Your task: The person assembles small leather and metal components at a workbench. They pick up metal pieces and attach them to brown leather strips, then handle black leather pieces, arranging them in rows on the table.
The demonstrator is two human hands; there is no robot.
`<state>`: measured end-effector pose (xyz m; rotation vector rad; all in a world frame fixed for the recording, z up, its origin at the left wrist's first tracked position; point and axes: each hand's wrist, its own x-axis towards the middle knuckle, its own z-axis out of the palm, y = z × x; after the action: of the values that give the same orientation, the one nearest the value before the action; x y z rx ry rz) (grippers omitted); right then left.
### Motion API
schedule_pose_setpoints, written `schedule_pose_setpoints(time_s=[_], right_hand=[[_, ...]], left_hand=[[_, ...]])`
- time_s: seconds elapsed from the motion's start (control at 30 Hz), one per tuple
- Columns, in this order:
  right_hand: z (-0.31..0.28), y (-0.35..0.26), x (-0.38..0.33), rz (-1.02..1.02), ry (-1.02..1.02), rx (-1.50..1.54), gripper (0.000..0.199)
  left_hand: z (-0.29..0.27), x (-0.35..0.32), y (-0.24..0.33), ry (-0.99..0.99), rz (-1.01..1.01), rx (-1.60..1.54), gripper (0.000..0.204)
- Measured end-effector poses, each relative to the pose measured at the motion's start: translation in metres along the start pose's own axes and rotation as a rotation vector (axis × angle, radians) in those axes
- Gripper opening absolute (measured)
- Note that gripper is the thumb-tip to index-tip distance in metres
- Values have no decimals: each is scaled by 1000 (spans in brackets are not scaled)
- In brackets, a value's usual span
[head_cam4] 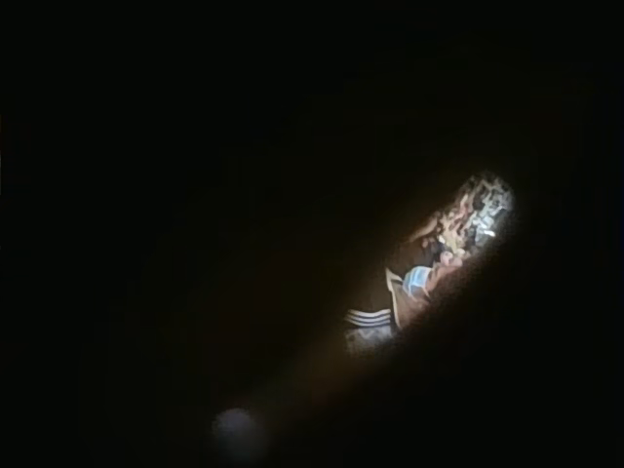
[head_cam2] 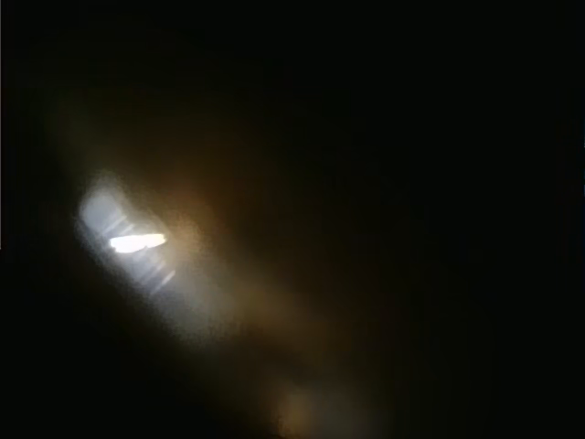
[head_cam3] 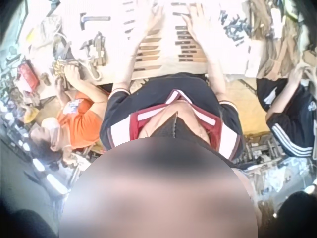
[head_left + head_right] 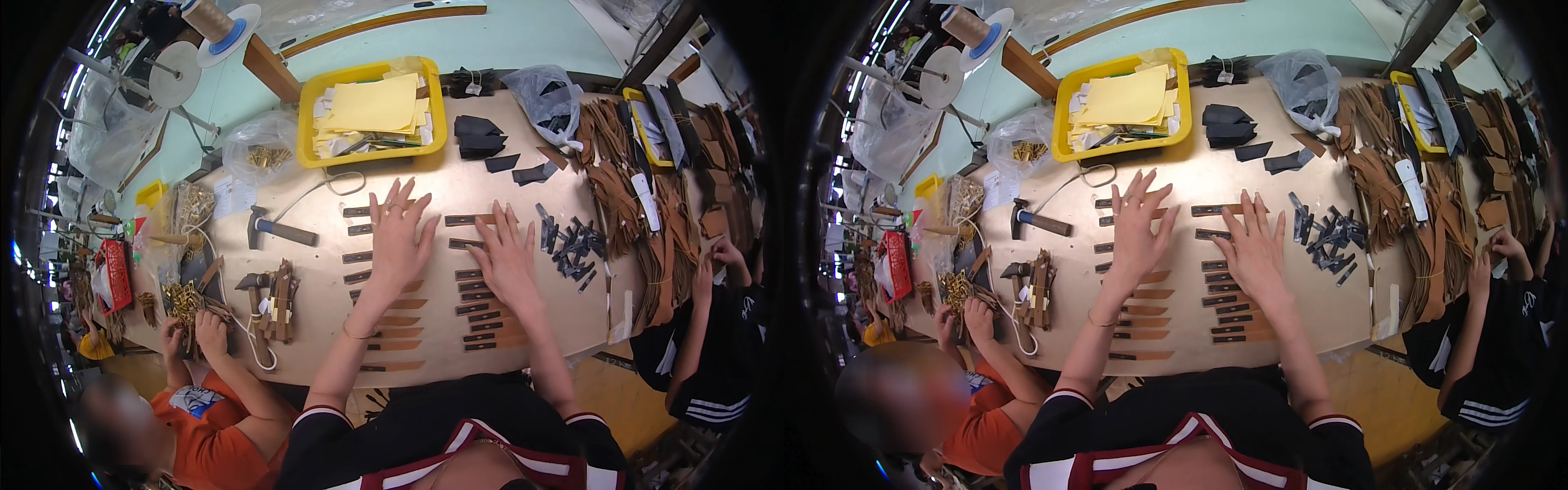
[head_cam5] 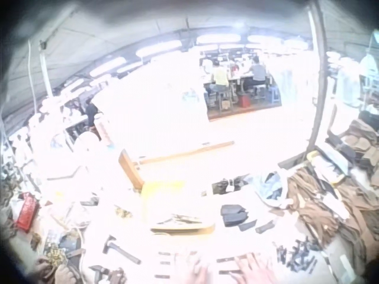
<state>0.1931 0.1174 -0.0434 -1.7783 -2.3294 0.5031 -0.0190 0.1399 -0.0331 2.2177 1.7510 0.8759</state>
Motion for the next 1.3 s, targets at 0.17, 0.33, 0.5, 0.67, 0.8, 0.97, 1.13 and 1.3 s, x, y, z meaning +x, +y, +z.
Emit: schedule_pose_setpoints(time_s=[0.17, 0.33, 0.5, 0.67, 0.8, 0.97, 1.13, 1.3], right_hand=[[1, 2, 2, -8, 14, -13, 48], [2, 3, 1, 10, 7, 34, 48], [4, 0, 1, -4, 98, 72, 44], [-2, 11, -4, -44, 262, 77, 39], [-9, 21, -5, -28, 418, 136, 28], [-15, 22, 5, -63, 393, 168, 22], [-7, 13, 24, -135, 320, 150, 24], [-2, 12, 27, -92, 316, 218, 21]], left_hand=[[-24, 59, -80, 230, -44, 62, 22], [-80, 125, -168, -30, -255, 345, 27], [-87, 130, -170, -61, -63, 606, 29], [-74, 116, -129, 168, -3, 307, 25], [-38, 61, -63, -24, 170, -111, 20], [-17, 45, -37, 1, 353, 76, 20], [-62, 87, -108, 240, 18, 148, 23], [-100, 112, -166, 4, -132, 402, 32]])
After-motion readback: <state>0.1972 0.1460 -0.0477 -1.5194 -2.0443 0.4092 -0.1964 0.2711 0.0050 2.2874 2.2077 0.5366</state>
